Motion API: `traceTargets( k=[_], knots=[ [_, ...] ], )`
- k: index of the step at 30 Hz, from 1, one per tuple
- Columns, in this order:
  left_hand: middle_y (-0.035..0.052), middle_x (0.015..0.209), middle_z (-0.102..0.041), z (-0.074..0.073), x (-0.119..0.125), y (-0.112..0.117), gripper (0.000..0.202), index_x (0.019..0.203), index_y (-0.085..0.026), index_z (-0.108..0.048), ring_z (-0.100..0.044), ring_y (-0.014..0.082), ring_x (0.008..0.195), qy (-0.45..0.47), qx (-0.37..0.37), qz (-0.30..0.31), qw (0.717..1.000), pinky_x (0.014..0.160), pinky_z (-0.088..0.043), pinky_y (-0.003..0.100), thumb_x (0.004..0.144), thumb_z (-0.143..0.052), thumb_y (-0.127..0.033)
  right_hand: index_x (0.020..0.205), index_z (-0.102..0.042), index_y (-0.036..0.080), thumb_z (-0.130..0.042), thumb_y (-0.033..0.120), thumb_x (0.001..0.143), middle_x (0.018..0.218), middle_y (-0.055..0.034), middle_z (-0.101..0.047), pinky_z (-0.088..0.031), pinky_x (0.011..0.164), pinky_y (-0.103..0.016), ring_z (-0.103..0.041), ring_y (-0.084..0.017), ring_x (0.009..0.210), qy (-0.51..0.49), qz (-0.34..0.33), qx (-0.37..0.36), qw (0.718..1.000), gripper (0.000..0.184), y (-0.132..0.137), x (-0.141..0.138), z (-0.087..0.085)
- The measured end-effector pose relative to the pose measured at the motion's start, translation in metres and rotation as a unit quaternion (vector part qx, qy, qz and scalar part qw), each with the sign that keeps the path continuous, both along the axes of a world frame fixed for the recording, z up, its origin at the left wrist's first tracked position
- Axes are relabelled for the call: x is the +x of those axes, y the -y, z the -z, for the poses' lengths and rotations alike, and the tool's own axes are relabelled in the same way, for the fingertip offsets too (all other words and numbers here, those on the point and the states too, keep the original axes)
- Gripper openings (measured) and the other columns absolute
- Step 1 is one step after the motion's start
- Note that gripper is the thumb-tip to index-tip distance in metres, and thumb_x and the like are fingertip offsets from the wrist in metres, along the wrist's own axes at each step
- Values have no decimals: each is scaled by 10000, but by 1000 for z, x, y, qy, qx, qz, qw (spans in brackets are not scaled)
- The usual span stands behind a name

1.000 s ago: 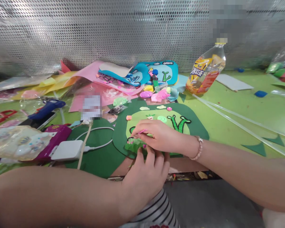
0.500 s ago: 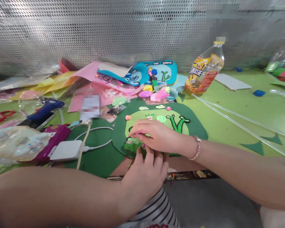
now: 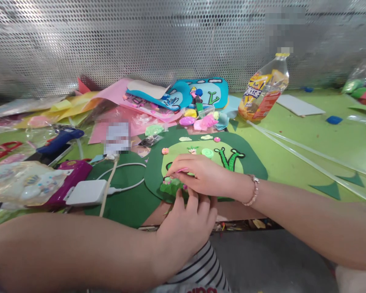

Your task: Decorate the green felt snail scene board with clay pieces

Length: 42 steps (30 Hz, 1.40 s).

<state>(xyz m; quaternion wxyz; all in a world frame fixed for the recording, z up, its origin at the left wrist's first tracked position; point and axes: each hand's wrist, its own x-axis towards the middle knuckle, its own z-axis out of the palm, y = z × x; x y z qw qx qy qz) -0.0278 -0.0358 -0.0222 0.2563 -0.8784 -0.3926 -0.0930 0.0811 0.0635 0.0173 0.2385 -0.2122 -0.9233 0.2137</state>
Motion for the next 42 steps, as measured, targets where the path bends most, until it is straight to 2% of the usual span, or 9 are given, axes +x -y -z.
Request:
traceTargets(
  k=[7,13,17,21,25,33,36,39,42],
  knots=[
    [125,1048,-644,0,-1,1,370,1177,-148,-604,-629,289,961,-5,-7,-2,1000,737,-567,456,893,-371,-195,951,-655,200,-450,145,898,948,-29,-679,-515,789,-267,-624,-130,887,-11,-6,4,1000,219,-1,1,-1],
    [140,1105,-644,1,-2,2,396,1250,-169,-550,-631,296,987,-16,-3,-20,1000,752,-562,444,905,-358,-196,854,-667,224,-472,190,895,842,-38,-688,-521,712,-305,-630,-160,797,-106,136,51,984,202,-9,14,-19],
    [137,1148,-631,-2,-2,6,385,1255,-179,-537,-631,299,993,-18,-21,-26,999,760,-562,440,896,-412,-238,821,-651,232,-493,161,870,835,-37,-679,-525,715,-321,-637,-175,815,-120,169,98,973,180,-24,22,-19],
    [216,1265,-541,-12,-4,8,792,1349,-137,-425,-600,357,1018,-22,-100,-34,994,791,-536,481,748,-531,-643,823,-641,234,-506,130,849,818,-26,-678,-528,676,-308,-640,-164,774,-116,169,156,966,173,-32,26,-16],
    [295,1264,-506,-21,-7,5,1169,1374,-69,-375,-546,405,1080,2,-140,-26,990,868,-471,525,554,-338,-902,832,-638,236,-498,101,840,801,-20,-689,-530,680,-296,-646,-157,768,-111,166,232,952,195,-35,30,-20],
    [199,1459,-319,-16,-11,-11,821,1411,-79,-300,-286,358,1337,-13,-130,121,984,1041,-321,484,816,-431,-629,811,-626,246,-492,135,828,806,-23,-698,-539,685,-333,-650,-179,774,-76,212,278,934,175,-60,50,-18],
    [186,1456,-330,-11,-11,-13,755,1402,-66,-305,-291,338,1338,-13,-145,142,979,1062,-291,473,850,-419,-568,810,-617,235,-500,144,823,806,-29,-696,-535,688,-338,-644,-186,773,-78,238,266,931,149,-63,53,-18],
    [189,1422,-380,-7,-11,-13,710,1379,-64,-340,-333,337,1311,-16,-150,127,980,1042,-312,465,862,-411,-545,817,-600,218,-508,150,818,819,-30,-682,-521,635,-312,-623,-161,684,-94,249,223,938,114,-62,54,-19],
    [194,1388,-416,-8,-12,-13,703,1364,-65,-364,-369,347,1284,-20,-144,118,982,1037,-313,471,857,-416,-549,834,-580,199,-516,129,814,680,1,-616,-462,490,-247,-554,-108,506,-128,257,105,952,97,-62,54,-19]
  ],
)
